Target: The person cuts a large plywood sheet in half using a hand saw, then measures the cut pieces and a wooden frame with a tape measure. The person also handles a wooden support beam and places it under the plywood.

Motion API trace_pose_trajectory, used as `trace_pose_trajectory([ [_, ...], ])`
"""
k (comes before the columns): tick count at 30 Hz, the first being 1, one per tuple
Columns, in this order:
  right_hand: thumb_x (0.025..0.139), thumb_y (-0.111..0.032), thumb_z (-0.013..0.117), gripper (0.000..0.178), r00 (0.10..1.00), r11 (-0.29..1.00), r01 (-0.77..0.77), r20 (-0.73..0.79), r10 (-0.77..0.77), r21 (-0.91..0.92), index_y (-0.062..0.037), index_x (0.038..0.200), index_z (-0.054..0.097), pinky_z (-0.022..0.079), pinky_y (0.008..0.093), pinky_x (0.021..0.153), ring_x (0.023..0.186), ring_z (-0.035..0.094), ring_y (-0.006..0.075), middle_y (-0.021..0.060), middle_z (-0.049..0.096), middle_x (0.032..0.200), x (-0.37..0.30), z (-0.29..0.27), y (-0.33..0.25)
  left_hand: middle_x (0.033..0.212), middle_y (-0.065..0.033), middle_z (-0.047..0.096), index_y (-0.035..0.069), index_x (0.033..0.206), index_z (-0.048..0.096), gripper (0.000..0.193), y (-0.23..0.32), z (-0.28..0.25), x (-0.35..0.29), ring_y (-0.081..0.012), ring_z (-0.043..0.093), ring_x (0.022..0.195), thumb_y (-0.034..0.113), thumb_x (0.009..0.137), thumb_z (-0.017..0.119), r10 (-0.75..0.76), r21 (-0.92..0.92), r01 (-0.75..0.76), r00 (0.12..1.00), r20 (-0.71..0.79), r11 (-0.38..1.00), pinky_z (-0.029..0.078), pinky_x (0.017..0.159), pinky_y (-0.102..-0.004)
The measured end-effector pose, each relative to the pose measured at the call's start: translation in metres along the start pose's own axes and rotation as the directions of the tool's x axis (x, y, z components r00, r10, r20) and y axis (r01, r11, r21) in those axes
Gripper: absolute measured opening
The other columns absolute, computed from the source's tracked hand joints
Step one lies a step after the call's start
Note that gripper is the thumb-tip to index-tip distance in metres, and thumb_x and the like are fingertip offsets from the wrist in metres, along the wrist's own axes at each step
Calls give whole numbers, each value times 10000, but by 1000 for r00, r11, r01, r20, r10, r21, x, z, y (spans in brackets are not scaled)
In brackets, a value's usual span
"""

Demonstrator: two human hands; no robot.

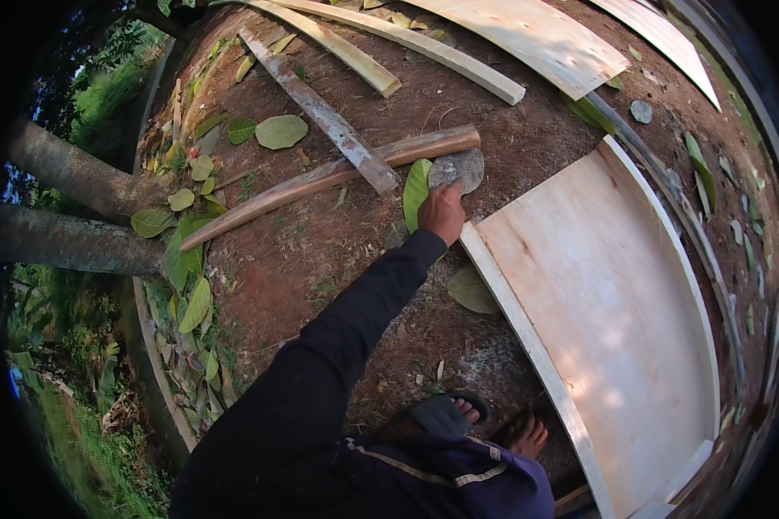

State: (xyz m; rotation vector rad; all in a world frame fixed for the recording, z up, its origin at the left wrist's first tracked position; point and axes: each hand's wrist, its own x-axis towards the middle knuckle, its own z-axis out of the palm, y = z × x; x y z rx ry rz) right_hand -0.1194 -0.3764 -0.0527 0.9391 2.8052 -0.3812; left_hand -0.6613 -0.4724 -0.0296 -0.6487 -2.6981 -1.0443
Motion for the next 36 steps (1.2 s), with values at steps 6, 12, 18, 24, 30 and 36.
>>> trace_pose_trajectory([
  [6,1008,-344,581,590,998,994,-63,19,65,-89,-57,1499,425,384,599,1040,1256,440,485,250,471,1368,-6,19,16,1271,-232,616,-6,1396,559,488,-14,-31,29,-427,562,1213,98,933,670,69,177,-91,989,128,980,451,1052,-521],
  [12,1019,-388,557,605,993,993,-85,76,92,-81,-62,1510,418,376,601,1059,1282,423,492,263,462,1378,-5,16,13,1544,-247,394,-13,1496,418,682,-28,-54,5,-446,379,1424,117,901,724,-8,328,43,994,-107,944,326,1188,-515],
  [18,1006,-403,553,634,993,994,-68,86,75,-80,-42,1508,415,371,594,1073,1284,424,490,261,463,1389,-5,21,15,1505,-274,396,-73,1519,307,854,-90,-57,-19,-383,456,1373,234,894,801,-522,-168,497,767,-373,851,384,1141,-490],
  [24,977,-396,571,658,994,995,-74,77,79,-72,-38,1507,415,366,592,1094,1300,422,490,252,460,1406,-2,15,17,1259,-151,590,-59,1391,478,680,-75,-67,0,-214,658,957,407,967,738,-781,-685,688,555,286,238,557,689,-353],
  [30,953,-378,581,664,997,992,-69,28,72,-102,-37,1499,421,387,595,1056,1265,445,483,244,470,1380,-5,26,19,1219,-123,582,-4,1287,545,618,-72,-67,19,-188,641,879,469,947,752,-807,-577,795,459,373,186,529,608,-338],
  [36,979,-369,576,622,992,997,-70,98,74,-44,-9,1469,446,398,589,1020,1245,449,490,262,473,1365,-3,14,13,844,-71,608,6,998,648,481,-99,-43,23,-169,601,691,424,858,842,-722,-475,672,684,105,568,461,528,-354],
])
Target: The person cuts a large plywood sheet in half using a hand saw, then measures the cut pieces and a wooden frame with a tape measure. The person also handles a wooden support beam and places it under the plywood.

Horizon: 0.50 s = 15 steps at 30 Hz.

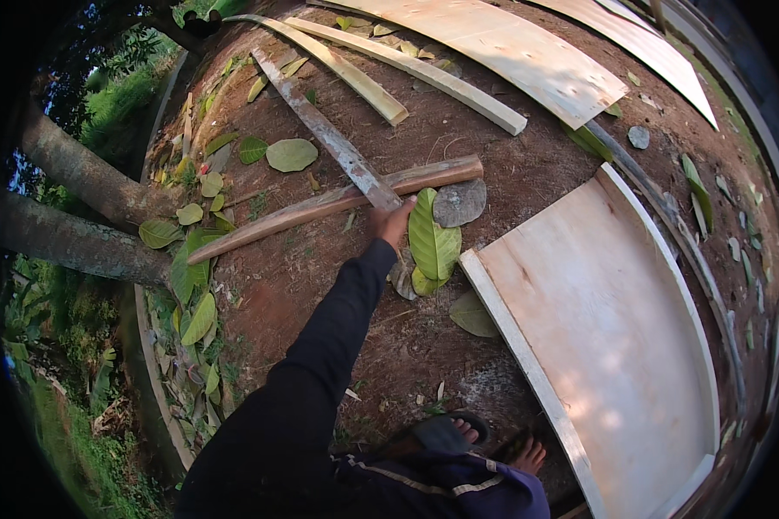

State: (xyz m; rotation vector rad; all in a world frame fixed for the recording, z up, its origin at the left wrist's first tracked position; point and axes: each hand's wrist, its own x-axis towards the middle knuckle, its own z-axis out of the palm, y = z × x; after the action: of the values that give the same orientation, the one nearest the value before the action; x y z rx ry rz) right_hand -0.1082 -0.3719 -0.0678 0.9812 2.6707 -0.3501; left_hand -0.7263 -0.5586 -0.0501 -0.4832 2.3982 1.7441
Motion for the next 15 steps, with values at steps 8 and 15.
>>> trace_pose_trajectory([
  [8,1003,-329,571,570,998,997,56,-19,-55,54,20,1440,463,377,586,1032,1262,437,494,284,481,1343,-2,-17,-15,1022,-161,703,-60,1077,670,485,-33,-5,29,-281,682,914,287,802,868,86,39,-80,972,-218,996,515,779,-431],
  [15,1003,-321,565,571,994,996,79,-78,-75,47,16,1451,461,363,584,1044,1247,444,473,279,483,1351,-8,-21,-19,1273,-162,649,-35,1296,609,701,16,-29,-11,-290,642,1097,390,798,861,-15,178,25,998,-56,984,511,866,-417],
])
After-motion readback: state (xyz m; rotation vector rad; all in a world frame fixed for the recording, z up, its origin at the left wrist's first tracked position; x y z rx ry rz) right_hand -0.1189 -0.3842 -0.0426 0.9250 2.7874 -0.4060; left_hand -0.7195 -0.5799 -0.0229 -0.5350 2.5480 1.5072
